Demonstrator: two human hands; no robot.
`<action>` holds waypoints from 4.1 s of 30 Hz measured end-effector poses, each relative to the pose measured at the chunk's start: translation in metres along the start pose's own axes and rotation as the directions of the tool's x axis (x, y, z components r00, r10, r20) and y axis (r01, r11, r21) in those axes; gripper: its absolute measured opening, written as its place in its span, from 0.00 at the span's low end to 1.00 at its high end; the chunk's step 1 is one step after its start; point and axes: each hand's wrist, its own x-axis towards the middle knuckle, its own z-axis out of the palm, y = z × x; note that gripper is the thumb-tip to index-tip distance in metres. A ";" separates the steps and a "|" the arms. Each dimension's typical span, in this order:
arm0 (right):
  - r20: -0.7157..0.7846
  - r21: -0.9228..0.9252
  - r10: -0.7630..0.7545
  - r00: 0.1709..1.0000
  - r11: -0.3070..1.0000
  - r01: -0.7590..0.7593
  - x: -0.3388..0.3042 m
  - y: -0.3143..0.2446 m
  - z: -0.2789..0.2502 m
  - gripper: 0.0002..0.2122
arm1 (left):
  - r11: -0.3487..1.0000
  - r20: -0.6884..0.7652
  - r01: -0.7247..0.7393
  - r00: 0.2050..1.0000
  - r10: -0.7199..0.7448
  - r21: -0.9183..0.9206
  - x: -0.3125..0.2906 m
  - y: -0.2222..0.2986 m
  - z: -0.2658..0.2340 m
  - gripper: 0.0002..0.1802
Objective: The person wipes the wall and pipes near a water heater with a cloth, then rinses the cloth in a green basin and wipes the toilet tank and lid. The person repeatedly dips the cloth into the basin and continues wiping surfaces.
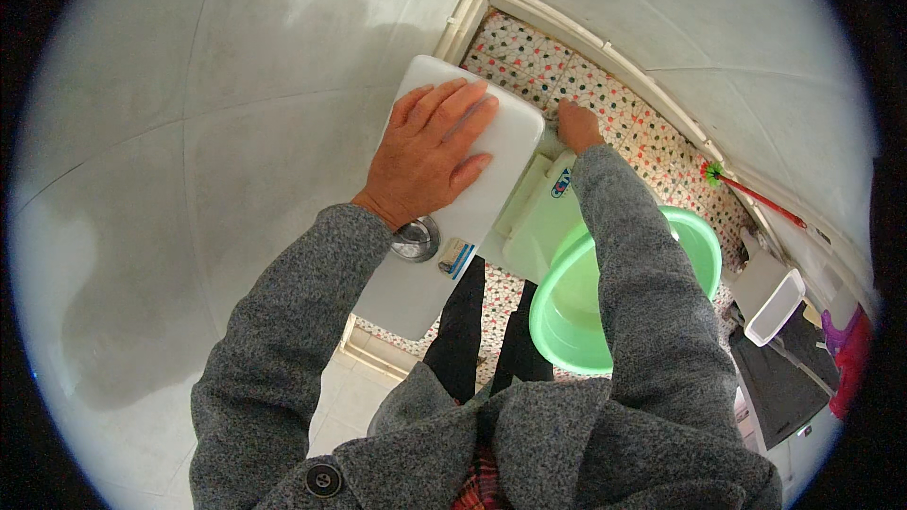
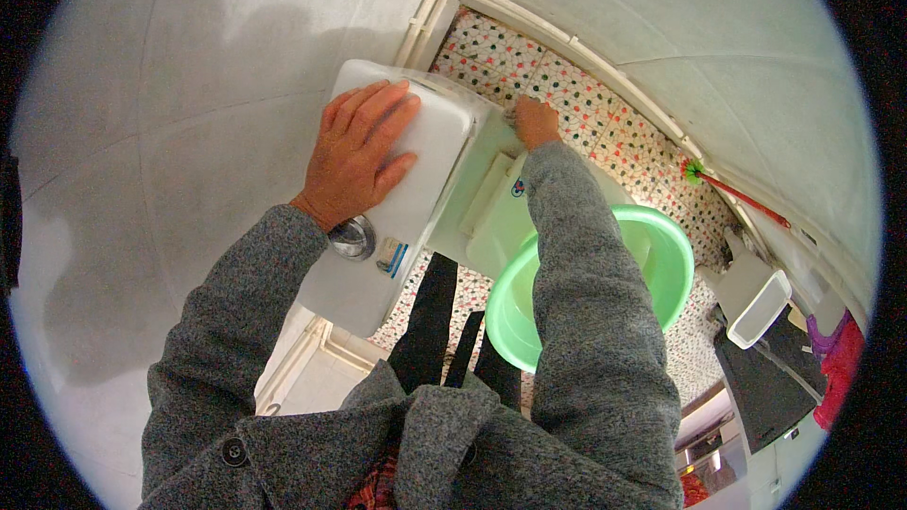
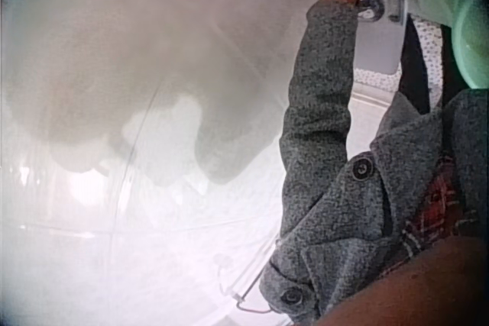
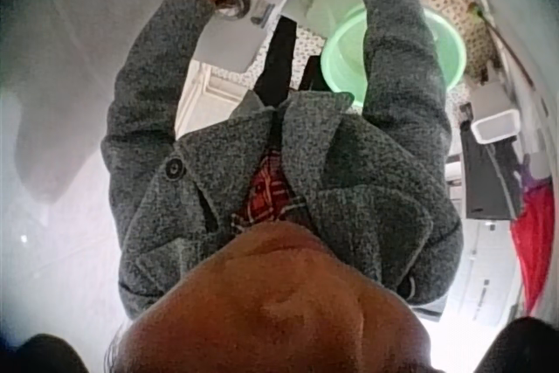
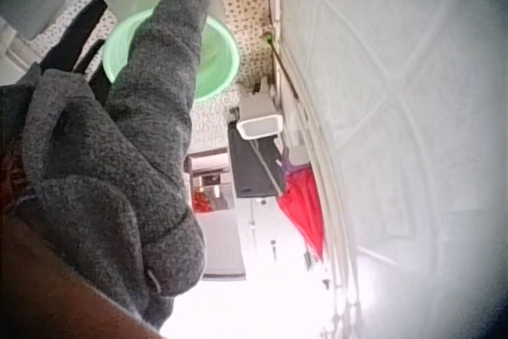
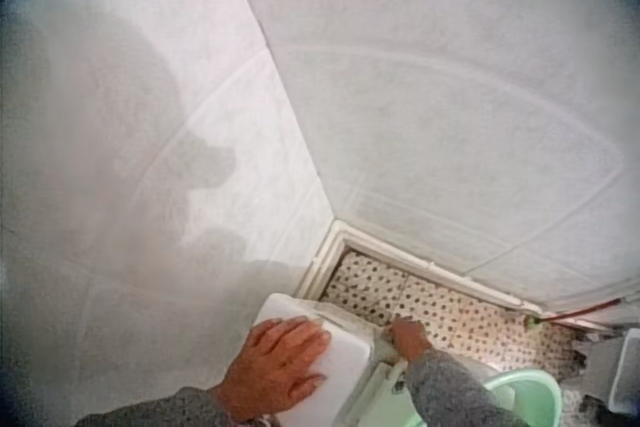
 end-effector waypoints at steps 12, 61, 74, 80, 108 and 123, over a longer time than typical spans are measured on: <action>-0.210 -0.035 0.031 0.977 0.999 -0.039 -0.039 -0.083 0.030 0.09 | 0.999 0.048 0.031 0.998 -0.033 0.043 -0.006 -0.002 -0.002 0.35; -0.286 0.958 0.587 0.757 0.177 0.224 -0.426 -0.057 -0.028 0.13 | -0.517 0.843 0.686 0.517 -0.149 -0.512 -0.106 0.269 0.243 0.25; -0.035 0.992 0.851 0.524 0.092 -0.083 -0.375 0.047 0.108 0.13 | -0.023 0.891 0.932 0.337 -0.304 -0.361 -0.072 0.293 0.199 0.40; 0.017 0.979 0.310 0.951 -0.200 0.048 -0.391 -0.034 0.030 0.17 | -0.347 0.836 0.763 0.462 -0.297 -0.545 -0.092 0.256 0.208 0.34; -0.081 0.936 0.823 0.562 -0.131 0.326 -0.309 0.015 0.009 0.12 | 0.440 0.365 0.690 0.697 -0.617 -0.575 -0.089 0.194 0.158 0.29; 0.064 0.538 0.266 0.962 0.803 -0.258 -0.382 -0.046 0.128 0.10 | -0.123 0.693 0.722 0.581 -0.426 -0.681 -0.074 0.207 0.129 0.46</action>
